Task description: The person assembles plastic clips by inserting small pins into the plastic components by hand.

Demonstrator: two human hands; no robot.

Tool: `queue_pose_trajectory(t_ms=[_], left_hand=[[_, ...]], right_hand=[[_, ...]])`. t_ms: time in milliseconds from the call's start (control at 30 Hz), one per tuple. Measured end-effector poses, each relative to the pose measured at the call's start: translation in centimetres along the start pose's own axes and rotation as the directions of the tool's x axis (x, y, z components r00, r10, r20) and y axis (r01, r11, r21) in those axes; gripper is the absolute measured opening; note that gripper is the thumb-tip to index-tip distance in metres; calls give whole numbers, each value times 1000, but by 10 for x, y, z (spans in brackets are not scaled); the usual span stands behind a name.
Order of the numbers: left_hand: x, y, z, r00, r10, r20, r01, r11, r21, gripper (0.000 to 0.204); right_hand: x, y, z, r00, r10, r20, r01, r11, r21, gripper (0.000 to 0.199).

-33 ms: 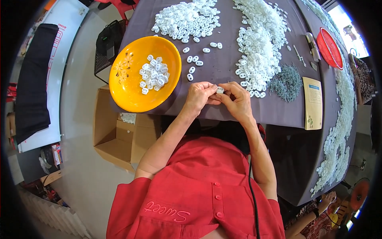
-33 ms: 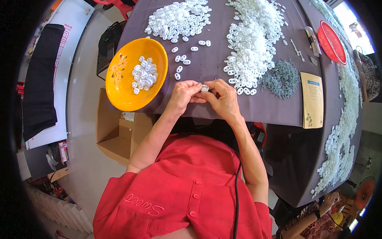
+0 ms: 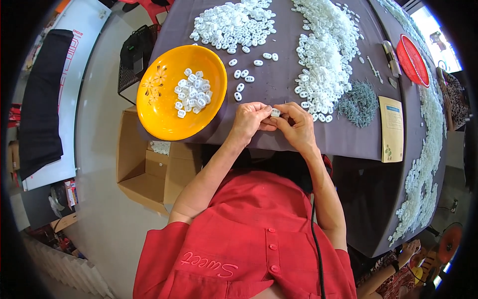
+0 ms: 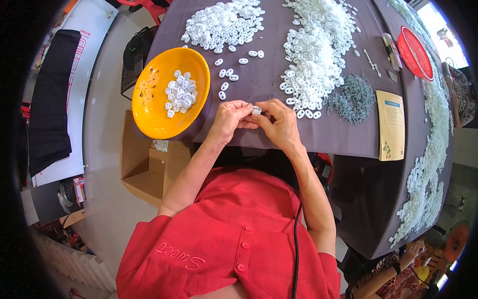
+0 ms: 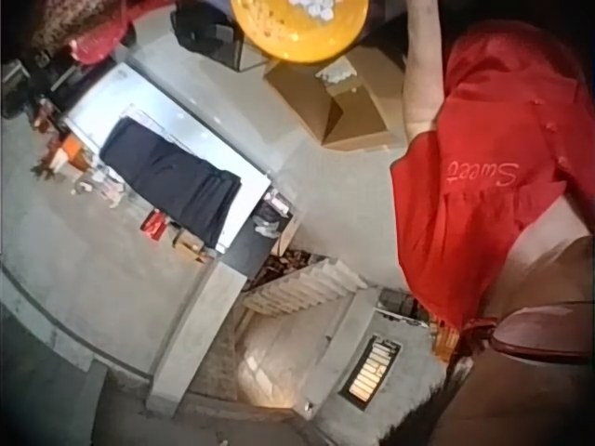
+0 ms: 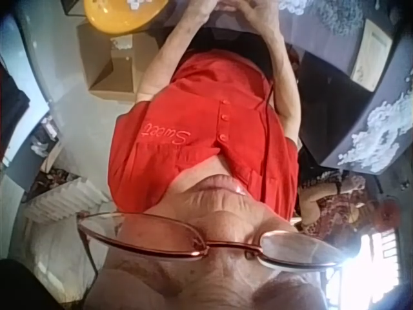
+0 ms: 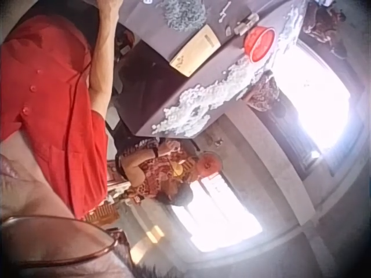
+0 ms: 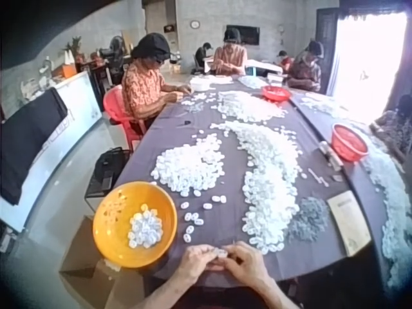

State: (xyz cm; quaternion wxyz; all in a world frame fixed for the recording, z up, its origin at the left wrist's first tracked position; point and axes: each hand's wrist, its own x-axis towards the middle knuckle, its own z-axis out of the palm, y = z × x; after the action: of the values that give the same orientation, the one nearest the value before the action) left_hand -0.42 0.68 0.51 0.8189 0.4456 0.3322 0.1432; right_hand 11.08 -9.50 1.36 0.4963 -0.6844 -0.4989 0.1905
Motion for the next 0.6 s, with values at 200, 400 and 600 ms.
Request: queue_pose_trajectory(t_ms=[200,400,600], left_hand=[[0,2,0,1000,0,5,0,1000,26,20],[0,-4,7,998,61,-14,-60,995,82,18],[-22,1,-12,979,173,-108,-164,982,91,16]], right_hand=[[0,-1,-1,1000,9,7,-9,1000,-1,22],[0,2,-3,1000,-15,-12,15,999,35,21],[-17,-13,-34,998,-63,-24,61,995,-80,20]])
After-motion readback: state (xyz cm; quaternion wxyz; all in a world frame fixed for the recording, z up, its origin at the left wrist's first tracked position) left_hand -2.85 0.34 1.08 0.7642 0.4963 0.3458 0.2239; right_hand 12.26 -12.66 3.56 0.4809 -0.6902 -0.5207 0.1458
